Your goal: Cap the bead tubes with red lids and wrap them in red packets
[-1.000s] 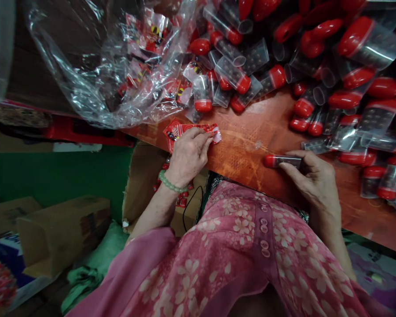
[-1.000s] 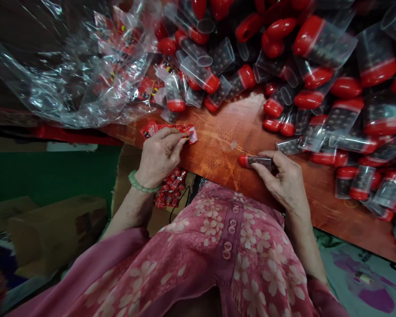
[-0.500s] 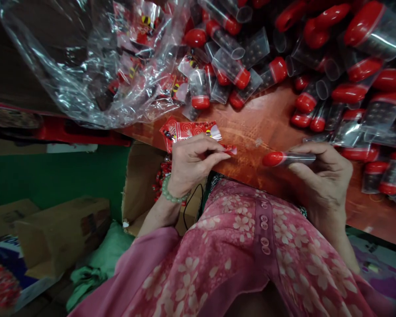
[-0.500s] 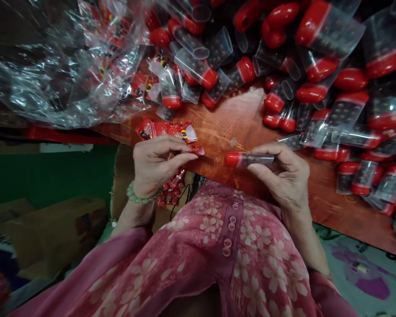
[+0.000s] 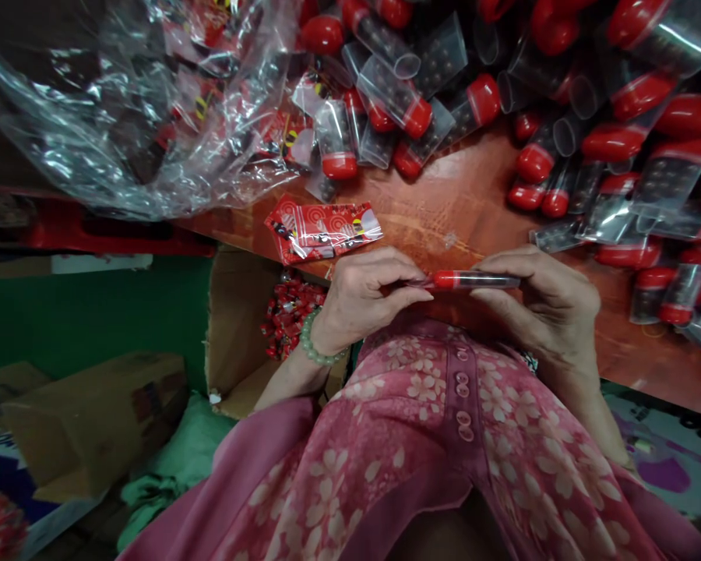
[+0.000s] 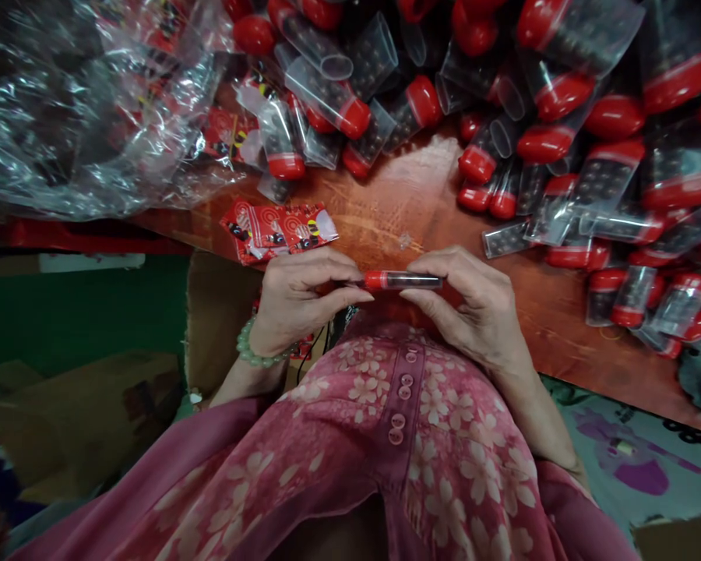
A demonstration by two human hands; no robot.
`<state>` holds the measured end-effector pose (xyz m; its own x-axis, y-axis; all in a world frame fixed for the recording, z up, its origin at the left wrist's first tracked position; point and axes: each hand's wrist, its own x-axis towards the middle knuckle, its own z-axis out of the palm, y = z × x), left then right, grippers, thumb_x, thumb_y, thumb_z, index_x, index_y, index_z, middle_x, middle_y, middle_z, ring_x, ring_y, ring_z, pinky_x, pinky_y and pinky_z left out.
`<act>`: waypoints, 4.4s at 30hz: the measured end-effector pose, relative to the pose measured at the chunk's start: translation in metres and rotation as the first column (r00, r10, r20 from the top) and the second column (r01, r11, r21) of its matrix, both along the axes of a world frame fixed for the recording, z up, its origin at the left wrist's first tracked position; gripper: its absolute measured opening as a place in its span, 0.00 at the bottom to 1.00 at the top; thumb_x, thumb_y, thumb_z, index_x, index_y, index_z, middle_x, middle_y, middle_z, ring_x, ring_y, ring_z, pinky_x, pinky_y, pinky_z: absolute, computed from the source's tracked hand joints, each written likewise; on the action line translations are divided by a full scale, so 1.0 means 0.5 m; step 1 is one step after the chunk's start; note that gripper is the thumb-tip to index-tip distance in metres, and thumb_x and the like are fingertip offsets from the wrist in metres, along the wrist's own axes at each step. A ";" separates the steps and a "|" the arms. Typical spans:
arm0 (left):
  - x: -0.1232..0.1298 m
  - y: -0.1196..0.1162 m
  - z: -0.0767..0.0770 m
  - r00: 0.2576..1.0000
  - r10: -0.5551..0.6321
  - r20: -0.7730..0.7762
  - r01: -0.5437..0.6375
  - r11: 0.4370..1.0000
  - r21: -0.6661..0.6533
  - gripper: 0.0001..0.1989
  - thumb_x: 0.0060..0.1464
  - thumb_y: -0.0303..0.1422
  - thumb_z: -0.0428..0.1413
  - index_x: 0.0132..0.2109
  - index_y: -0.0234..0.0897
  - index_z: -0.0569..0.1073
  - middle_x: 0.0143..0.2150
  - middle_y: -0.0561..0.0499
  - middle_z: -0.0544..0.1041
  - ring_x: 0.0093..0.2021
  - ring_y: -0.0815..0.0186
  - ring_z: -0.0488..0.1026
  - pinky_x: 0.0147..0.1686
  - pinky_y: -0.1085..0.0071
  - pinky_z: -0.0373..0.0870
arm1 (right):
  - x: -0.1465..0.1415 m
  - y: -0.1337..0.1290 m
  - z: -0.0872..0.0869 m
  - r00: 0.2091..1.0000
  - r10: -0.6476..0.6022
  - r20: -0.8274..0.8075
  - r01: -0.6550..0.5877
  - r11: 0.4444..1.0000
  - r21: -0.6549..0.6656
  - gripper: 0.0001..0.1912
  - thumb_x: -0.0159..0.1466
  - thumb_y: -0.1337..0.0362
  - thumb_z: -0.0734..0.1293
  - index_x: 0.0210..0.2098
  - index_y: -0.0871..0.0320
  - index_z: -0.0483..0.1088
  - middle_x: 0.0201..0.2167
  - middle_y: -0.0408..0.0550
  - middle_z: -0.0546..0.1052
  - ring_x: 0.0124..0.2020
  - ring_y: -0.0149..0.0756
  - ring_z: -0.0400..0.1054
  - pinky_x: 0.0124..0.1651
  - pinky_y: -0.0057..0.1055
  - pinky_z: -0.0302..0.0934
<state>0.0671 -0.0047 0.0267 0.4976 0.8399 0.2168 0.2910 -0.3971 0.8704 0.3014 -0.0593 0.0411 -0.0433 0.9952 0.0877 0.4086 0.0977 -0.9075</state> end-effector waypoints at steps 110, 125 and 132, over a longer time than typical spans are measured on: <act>0.151 0.019 -0.078 0.600 0.722 0.344 0.009 0.424 -0.906 0.28 0.48 0.59 0.66 0.28 0.37 0.74 0.31 0.50 0.81 0.48 0.59 0.82 0.45 0.68 0.78 | -0.079 0.026 -0.099 0.817 -0.388 -0.426 0.221 0.894 -0.390 0.18 0.65 0.47 0.73 0.42 0.52 0.68 0.23 0.36 0.79 0.23 0.30 0.76 0.30 0.28 0.72; 0.156 0.035 -0.056 0.631 0.672 0.387 0.106 0.420 -0.902 0.24 0.37 0.49 0.75 0.28 0.36 0.77 0.35 0.45 0.85 0.44 0.54 0.84 0.41 0.64 0.79 | -0.081 0.033 -0.098 0.774 -0.416 -0.477 0.215 0.882 -0.420 0.21 0.63 0.44 0.73 0.41 0.52 0.67 0.22 0.37 0.79 0.22 0.31 0.75 0.30 0.30 0.71; 0.188 0.019 -0.064 0.602 0.748 0.280 -0.037 0.376 -0.926 0.24 0.40 0.51 0.73 0.32 0.34 0.81 0.32 0.47 0.84 0.25 0.70 0.76 0.20 0.76 0.62 | -0.109 0.046 -0.112 0.512 -0.536 -0.671 0.154 0.826 -0.542 0.22 0.59 0.46 0.76 0.40 0.50 0.64 0.25 0.34 0.79 0.24 0.32 0.77 0.33 0.31 0.75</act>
<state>0.1613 0.0050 -0.0053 0.0960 0.8066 -0.5833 -0.5043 0.5446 0.6701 0.2471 -0.0365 -0.0148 0.2056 0.8608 -0.4656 -0.5425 -0.2957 -0.7863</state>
